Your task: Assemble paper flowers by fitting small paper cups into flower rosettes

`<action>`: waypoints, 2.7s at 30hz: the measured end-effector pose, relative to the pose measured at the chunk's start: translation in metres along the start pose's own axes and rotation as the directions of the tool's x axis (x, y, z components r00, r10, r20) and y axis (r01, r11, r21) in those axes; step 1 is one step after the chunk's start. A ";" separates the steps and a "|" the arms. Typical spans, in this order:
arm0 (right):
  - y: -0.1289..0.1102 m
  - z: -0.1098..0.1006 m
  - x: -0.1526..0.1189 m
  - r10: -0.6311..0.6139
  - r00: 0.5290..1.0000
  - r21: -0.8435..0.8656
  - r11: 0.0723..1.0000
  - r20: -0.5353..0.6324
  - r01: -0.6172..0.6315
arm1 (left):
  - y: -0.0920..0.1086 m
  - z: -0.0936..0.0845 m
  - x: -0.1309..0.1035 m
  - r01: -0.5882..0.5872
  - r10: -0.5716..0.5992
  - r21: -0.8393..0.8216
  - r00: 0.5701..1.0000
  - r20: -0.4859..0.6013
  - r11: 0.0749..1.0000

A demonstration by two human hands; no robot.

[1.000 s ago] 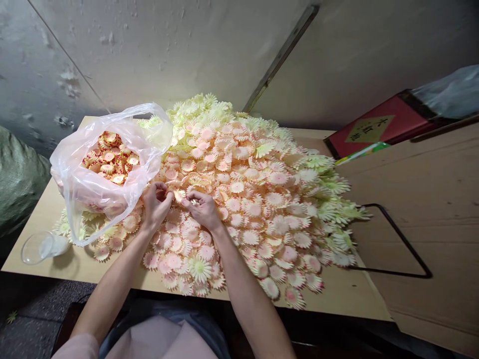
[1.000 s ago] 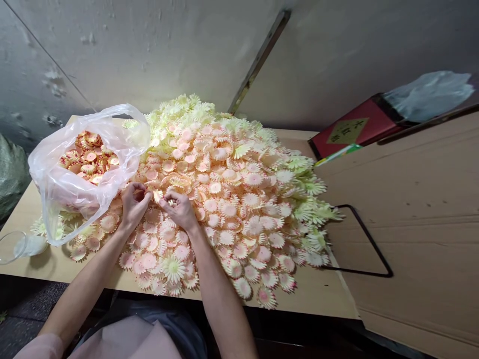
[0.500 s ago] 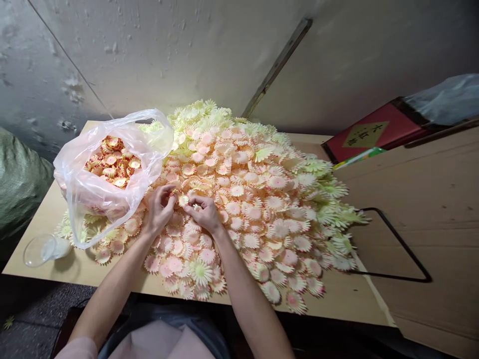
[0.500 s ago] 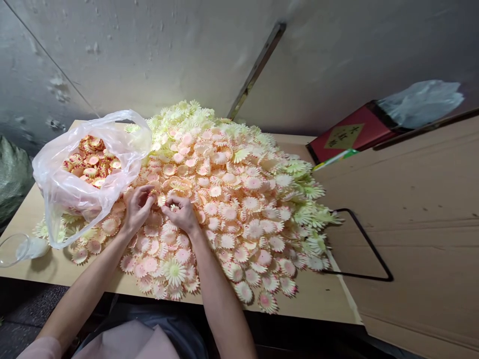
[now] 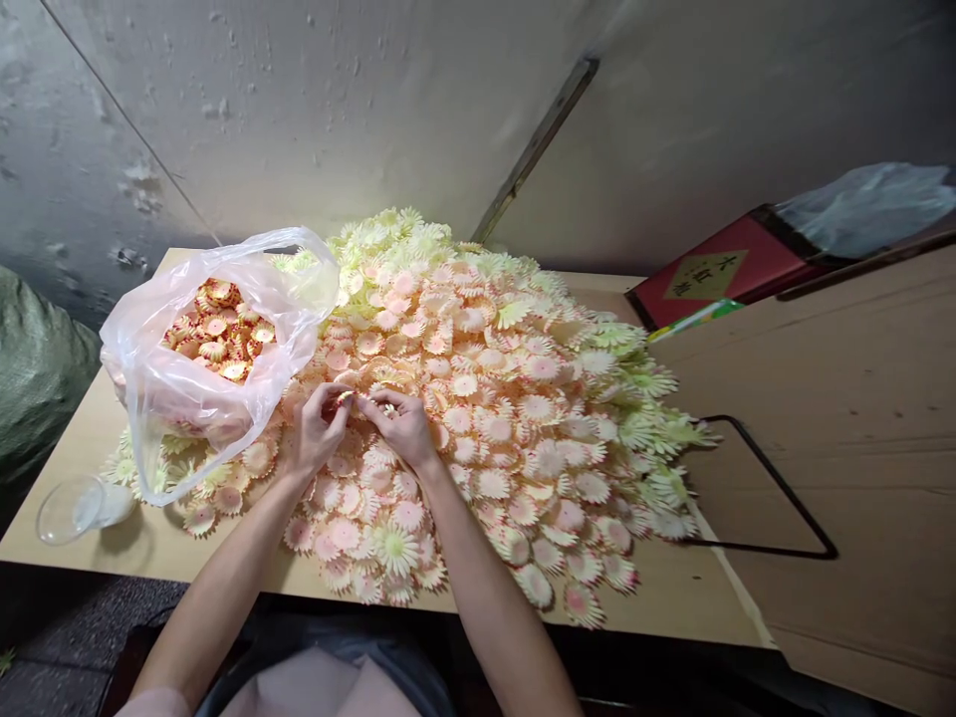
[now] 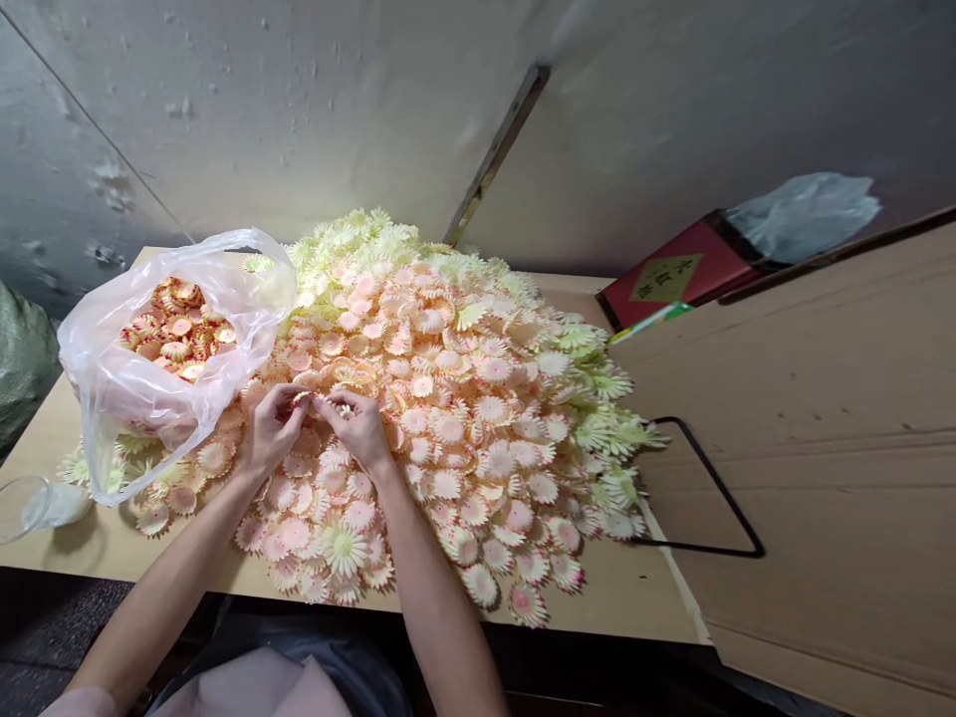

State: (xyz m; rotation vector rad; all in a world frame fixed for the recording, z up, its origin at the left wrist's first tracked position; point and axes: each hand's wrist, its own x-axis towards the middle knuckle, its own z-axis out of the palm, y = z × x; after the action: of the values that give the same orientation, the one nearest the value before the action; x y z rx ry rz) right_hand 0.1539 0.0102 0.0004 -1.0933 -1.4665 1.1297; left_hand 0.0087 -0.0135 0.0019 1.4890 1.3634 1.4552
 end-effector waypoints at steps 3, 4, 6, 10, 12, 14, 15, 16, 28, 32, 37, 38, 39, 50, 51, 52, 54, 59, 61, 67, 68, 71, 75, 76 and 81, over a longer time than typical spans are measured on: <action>0.001 -0.002 0.001 -0.009 0.999 -0.007 1.000 0.054 0.009 | -0.001 0.000 -0.001 0.121 -0.121 -0.003 0.991 -0.050 0.993; 0.001 -0.003 0.001 -0.017 0.997 -0.011 1.000 0.071 0.018 | -0.002 0.000 -0.001 0.157 -0.157 -0.014 0.986 -0.055 0.988; 0.002 -0.005 0.001 -0.032 0.995 -0.014 0.999 0.100 0.033 | -0.004 -0.001 0.000 0.208 -0.211 -0.052 0.976 -0.052 0.977; 0.002 -0.009 -0.003 -0.031 0.988 0.040 0.999 0.151 0.026 | -0.006 -0.002 0.006 0.259 -0.285 -0.214 0.953 -0.099 0.942; 0.003 -0.010 -0.004 -0.021 0.982 0.084 0.996 0.189 0.005 | -0.004 -0.001 0.010 0.258 -0.324 -0.344 0.934 -0.151 0.903; 0.006 -0.010 -0.004 0.017 0.983 0.149 0.988 0.183 -0.045 | -0.002 -0.001 0.013 0.235 -0.322 -0.396 0.932 -0.168 0.888; 0.007 -0.010 -0.003 0.048 0.988 0.191 0.979 0.150 -0.076 | -0.001 -0.001 0.013 0.220 -0.301 -0.387 0.939 -0.164 0.895; 0.009 -0.010 -0.002 0.082 0.991 0.234 0.966 0.109 -0.105 | -0.001 -0.001 0.013 0.206 -0.277 -0.367 0.949 -0.152 0.907; 0.001 -0.006 0.002 0.043 0.999 0.154 0.987 0.016 -0.045 | 0.010 -0.009 0.005 -0.154 0.150 0.031 0.982 0.117 0.988; -0.002 -0.006 0.002 0.015 0.998 0.114 0.993 0.054 -0.021 | 0.001 -0.006 0.005 -0.096 0.097 -0.010 0.993 0.072 0.995; -0.001 -0.006 0.002 0.004 0.998 0.112 0.994 0.066 -0.011 | -0.005 -0.008 0.006 -0.133 0.135 -0.025 0.987 0.088 0.991; 0.000 -0.006 0.002 0.004 0.997 0.112 0.994 0.071 -0.012 | -0.005 -0.008 0.006 -0.144 0.145 -0.021 0.983 0.108 0.989; 0.001 -0.006 0.002 0.004 0.997 0.110 0.994 0.077 -0.012 | -0.006 -0.008 0.006 -0.148 0.149 -0.019 0.981 0.124 0.989; -0.002 -0.003 0.003 0.032 0.998 0.087 0.996 0.047 -0.036 | -0.005 -0.011 0.011 -0.191 0.185 0.032 0.974 0.130 0.981; -0.002 -0.003 0.003 0.034 0.999 0.082 0.996 0.042 -0.037 | -0.005 -0.011 0.011 -0.197 0.191 0.038 0.973 0.127 0.980; -0.002 -0.002 0.003 0.032 0.999 0.077 0.996 0.044 -0.036 | -0.004 -0.011 0.011 -0.198 0.191 0.042 0.974 0.124 0.979; -0.003 -0.002 0.002 0.034 0.998 0.076 0.996 0.058 -0.038 | -0.004 -0.011 0.011 -0.190 0.183 0.050 0.975 0.124 0.980; -0.008 -0.004 0.002 0.053 0.996 0.113 0.992 0.074 -0.061 | -0.002 -0.010 0.011 -0.183 0.173 0.080 0.978 0.116 0.980; -0.008 -0.005 0.002 0.054 0.995 0.116 0.991 0.089 -0.065 | -0.001 -0.010 0.012 -0.182 0.172 0.087 0.979 0.108 0.979; -0.004 -0.010 0.004 0.048 0.990 0.109 0.992 0.136 -0.063 | -0.002 -0.009 0.013 -0.151 0.145 0.059 0.984 0.104 0.987; -0.004 -0.010 0.004 0.041 0.990 0.111 0.992 0.138 -0.057 | -0.003 -0.009 0.013 -0.143 0.137 0.057 0.985 0.104 0.988; -0.002 -0.010 0.004 0.033 0.991 0.120 0.992 0.131 -0.049 | -0.001 -0.009 0.012 -0.124 0.118 0.046 0.986 0.118 0.991; -0.004 -0.008 0.001 0.098 0.985 0.097 0.989 0.145 -0.112 | 0.002 -0.010 0.011 -0.130 0.124 0.037 0.984 0.128 0.991; -0.005 -0.007 0.000 0.109 0.982 0.086 0.989 0.154 -0.123 | 0.002 -0.010 0.011 -0.135 0.130 0.036 0.984 0.123 0.990; -0.006 -0.006 0.000 0.069 0.990 0.076 0.994 0.124 -0.079 | 0.000 -0.011 0.011 -0.141 0.136 0.033 0.984 0.115 0.990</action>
State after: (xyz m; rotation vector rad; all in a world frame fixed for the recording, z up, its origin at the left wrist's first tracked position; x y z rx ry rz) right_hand 0.1593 0.0097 0.0072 -1.0464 -1.4703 1.3163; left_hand -0.0032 -0.0050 0.0070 1.6951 1.2506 1.4115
